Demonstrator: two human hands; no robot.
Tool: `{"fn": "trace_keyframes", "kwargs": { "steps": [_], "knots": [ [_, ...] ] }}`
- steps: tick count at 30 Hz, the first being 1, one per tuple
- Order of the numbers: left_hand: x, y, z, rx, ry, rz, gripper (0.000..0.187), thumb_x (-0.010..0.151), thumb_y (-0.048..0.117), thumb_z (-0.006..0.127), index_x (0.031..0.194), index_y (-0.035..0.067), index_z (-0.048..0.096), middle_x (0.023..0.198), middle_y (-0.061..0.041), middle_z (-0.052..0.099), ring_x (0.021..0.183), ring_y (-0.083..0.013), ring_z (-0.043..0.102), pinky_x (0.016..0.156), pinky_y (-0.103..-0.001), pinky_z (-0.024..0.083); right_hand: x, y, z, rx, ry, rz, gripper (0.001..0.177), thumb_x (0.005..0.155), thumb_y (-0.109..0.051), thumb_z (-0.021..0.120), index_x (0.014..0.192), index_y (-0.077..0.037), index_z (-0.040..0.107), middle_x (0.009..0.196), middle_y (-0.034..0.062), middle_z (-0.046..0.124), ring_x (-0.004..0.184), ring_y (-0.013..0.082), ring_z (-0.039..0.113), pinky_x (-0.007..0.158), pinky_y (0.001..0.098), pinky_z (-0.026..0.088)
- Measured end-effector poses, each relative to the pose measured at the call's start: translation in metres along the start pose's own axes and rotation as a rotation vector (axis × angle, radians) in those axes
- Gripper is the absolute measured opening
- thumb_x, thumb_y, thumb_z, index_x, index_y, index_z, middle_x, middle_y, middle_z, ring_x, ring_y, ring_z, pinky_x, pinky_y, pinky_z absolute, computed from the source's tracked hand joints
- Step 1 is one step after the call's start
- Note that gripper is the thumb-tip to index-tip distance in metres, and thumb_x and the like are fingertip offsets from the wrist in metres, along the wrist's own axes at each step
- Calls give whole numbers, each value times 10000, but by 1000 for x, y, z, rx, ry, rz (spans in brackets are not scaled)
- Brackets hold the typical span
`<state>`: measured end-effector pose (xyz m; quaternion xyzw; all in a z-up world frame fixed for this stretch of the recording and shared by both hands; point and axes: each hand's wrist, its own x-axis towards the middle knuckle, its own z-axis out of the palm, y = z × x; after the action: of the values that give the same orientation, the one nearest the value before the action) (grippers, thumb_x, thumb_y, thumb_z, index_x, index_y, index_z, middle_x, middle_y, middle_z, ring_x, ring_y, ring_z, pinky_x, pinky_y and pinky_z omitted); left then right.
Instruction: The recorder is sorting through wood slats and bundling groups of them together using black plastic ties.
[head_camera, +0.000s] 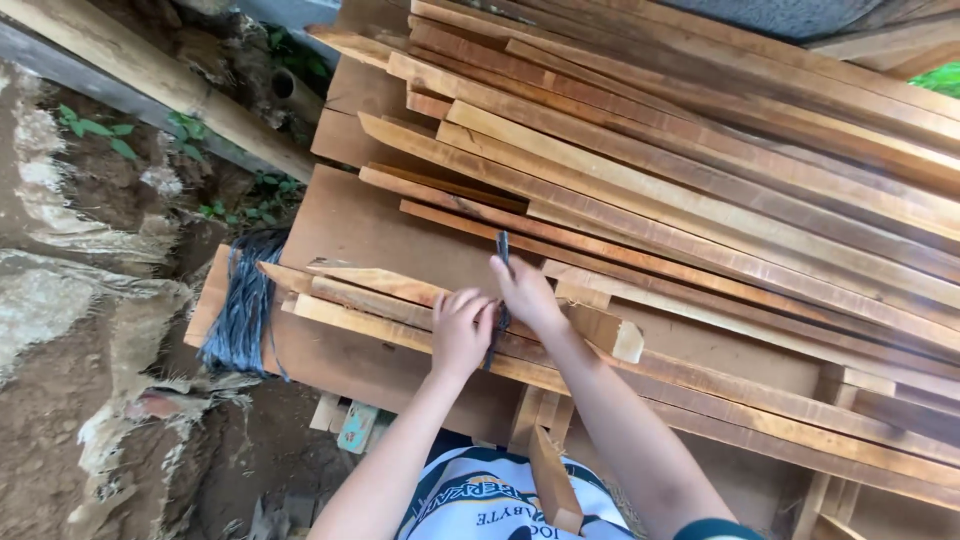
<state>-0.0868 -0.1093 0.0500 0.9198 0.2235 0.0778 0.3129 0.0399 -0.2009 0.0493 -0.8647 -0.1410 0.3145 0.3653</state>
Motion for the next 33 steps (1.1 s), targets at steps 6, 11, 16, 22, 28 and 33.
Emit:
{"fn": "trace_keyframes", "kwargs": {
  "steps": [6, 11, 16, 22, 28, 33],
  "knots": [
    [-96, 7, -17, -802, -242, -912, 508, 1057, 446, 526, 852, 21, 713, 739, -132, 724, 582, -162, 618, 594, -247, 509, -26, -28, -30, -337, -530, 276, 962, 931, -805, 217, 1130, -19, 734, 1280, 231, 691, 1327, 371, 574, 1125, 511, 426],
    [-34, 78, -66, -1469, -216, -1316, 1253, 876, 682, 683, 1599, -3, -77, 1629, -325, 20, 1543, -455, 98, 1260, -550, 150, -22, -56, -41, -281, -652, 364, 1060, 880, -823, 257, 1333, 62, 626, 1492, 255, 530, 1466, 345, 424, 1230, 487, 306],
    [-13, 115, -49, -1387, 122, -1439, 1237, 849, 739, 676, 1599, 16, 8, 1656, -298, 21, 1577, -372, 55, 1288, -545, 20, -27, -60, -43, -290, -718, 379, 1144, 844, -858, 219, 1429, 77, 526, 1567, 248, 444, 1509, 306, 363, 1269, 433, 266],
    [-16, 99, -11, -1197, 292, -1461, 1046, 854, 733, 666, 1481, -40, 346, 1527, -254, 431, 1476, -369, 375, 1214, -464, 341, -29, -80, -49, -347, -698, 378, 1182, 809, -894, 184, 1405, 52, 564, 1539, 213, 490, 1488, 292, 400, 1257, 434, 299],
    [-17, 104, -22, -1099, 247, -1433, 1021, 864, 753, 641, 1462, -20, 345, 1513, -254, 419, 1478, -371, 357, 1220, -475, 321, -24, -27, -18, -410, -461, 275, 1059, 791, -922, 294, 1164, -29, 725, 1258, 189, 709, 1259, 329, 632, 1038, 489, 505],
    [-49, 55, -23, -1360, -52, -1317, 1220, 842, 684, 715, 1539, -128, 130, 1551, -321, 190, 1470, -475, 285, 1170, -648, 279, -49, 10, -5, -86, 275, -384, 573, 1004, -381, 628, 1480, -101, 475, 1330, 116, 641, 1190, 267, 651, 989, 423, 536]
  ]
}}
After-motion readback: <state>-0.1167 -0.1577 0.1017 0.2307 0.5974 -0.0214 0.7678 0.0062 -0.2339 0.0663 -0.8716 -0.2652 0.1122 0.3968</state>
